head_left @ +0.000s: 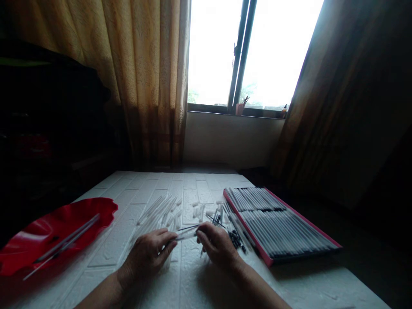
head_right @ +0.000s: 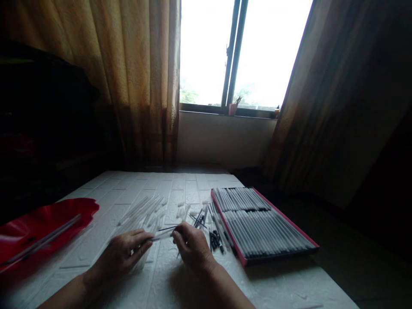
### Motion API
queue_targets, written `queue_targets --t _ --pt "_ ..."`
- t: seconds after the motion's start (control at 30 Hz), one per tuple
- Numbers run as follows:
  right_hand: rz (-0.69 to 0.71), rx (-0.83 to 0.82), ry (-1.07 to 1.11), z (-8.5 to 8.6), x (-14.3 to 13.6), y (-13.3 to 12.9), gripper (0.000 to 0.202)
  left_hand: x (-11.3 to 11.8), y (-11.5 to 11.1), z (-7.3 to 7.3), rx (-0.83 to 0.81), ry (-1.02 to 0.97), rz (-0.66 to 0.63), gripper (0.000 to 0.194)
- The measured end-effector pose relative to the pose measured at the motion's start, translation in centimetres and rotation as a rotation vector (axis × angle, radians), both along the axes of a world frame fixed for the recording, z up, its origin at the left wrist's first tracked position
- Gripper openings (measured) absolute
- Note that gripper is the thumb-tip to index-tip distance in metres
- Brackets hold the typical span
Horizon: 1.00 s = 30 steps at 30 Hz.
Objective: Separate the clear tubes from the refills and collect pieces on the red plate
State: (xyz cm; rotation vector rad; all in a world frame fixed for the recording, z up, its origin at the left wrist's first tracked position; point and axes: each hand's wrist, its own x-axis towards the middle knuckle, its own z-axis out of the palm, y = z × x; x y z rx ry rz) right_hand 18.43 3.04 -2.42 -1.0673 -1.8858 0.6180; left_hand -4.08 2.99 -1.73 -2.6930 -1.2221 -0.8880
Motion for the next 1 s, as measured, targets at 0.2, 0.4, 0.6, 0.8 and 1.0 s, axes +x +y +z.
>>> queue_targets --t 0.2,0.4,0.6,0.8,1.0 --pt "-0.106 -0.006 -0.137 0.1 0.1 0.1 0.044 0.4 -0.5 0.5 0.001 0.03 -0.009 0.024" --pt "-0.03 0.042 -0.05 0.4 0.1 -0.1 0.019 0.0 0.0 0.1 0.028 0.002 0.001 0.026" --pt "-0.061 0.104 -0.054 0.6 0.0 -0.4 0.013 -0.3 0.2 -0.1 0.025 -0.014 -0.008 0.028" --pt "-0.049 0.051 -0.12 0.9 0.3 -0.3 0.026 -0.2 0.2 0.0 0.004 -0.034 -0.029 0.024" --pt "0.017 0.164 -0.151 1.5 0.2 -0.8 0.019 -0.1 0.0 0.2 -0.031 -0.041 -0.047 0.02"
